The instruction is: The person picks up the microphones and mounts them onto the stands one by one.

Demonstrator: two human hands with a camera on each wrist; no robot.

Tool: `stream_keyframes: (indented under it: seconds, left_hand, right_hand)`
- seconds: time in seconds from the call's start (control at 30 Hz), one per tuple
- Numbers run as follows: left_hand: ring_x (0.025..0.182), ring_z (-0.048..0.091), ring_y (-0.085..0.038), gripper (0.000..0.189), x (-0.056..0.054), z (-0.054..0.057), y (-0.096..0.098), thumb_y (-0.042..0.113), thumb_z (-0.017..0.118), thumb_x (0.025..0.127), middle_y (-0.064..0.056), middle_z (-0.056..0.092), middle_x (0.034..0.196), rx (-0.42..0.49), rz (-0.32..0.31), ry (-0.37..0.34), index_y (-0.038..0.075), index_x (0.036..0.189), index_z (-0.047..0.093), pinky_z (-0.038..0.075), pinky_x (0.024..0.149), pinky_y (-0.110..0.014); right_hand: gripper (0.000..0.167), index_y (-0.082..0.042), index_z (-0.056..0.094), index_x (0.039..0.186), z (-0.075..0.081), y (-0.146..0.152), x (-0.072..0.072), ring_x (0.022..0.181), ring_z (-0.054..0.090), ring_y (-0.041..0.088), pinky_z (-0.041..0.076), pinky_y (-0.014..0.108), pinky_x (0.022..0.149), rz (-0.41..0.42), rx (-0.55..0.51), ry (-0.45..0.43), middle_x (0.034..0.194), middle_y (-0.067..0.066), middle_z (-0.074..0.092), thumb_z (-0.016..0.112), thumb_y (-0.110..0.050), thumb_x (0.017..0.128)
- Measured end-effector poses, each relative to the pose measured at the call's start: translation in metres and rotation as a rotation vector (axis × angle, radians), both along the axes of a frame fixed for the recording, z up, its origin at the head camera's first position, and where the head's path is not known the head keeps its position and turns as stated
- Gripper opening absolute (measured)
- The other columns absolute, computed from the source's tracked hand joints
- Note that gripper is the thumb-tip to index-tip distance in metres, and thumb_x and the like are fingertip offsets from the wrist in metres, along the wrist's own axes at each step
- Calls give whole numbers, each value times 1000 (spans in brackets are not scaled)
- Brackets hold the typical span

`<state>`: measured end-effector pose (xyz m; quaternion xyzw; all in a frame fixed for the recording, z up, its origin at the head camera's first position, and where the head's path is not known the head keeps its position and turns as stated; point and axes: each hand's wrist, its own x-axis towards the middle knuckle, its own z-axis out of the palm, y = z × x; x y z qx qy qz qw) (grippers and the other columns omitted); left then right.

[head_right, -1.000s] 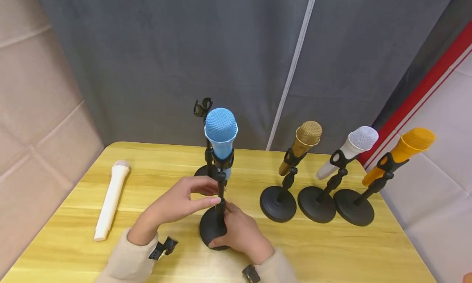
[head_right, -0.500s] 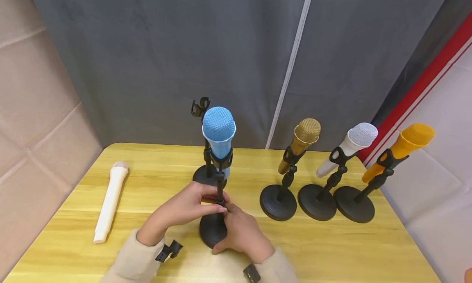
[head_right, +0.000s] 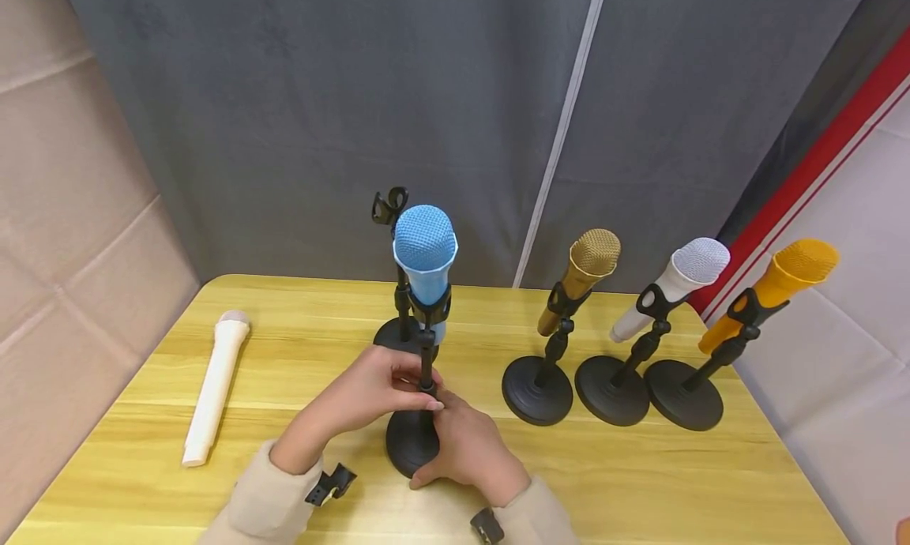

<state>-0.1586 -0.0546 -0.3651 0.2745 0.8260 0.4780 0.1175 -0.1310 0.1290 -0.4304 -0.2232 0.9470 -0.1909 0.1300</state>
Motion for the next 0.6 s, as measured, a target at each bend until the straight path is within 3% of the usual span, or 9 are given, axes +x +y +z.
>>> stream_keyframes:
  seconds: [0.17, 0.33, 0.6]
  left_hand:
    - [99, 72, -4, 24, -3, -2, -6, 27, 79, 89, 2, 78, 110, 16, -80, -12, 16, 110, 75, 57, 95, -24]
    - [114, 70, -11, 30, -7, -5, -13, 17, 74, 93, -6, 73, 125, 93, -175, -79, 9, 123, 71, 54, 101, -23]
    - [112, 71, -11, 32, -8, -5, -13, 15, 76, 91, -7, 74, 122, 139, -163, -120, 7, 121, 72, 58, 94, -24]
  right_hand:
    - [114, -6, 46, 151, -1, 0, -1, 127, 61, 33, 56, 51, 93, 0, -17, 2, 150, 15, 53, 93, -57, 60]
    - [109, -5, 52, 146, 0, 0, -1, 124, 63, 31, 57, 48, 91, 8, 6, 3, 147, 14, 55, 92, -59, 60]
    - [110, -4, 52, 146, 1, 0, -1, 125, 63, 32, 56, 48, 94, 12, 27, 7, 145, 17, 57, 92, -60, 60]
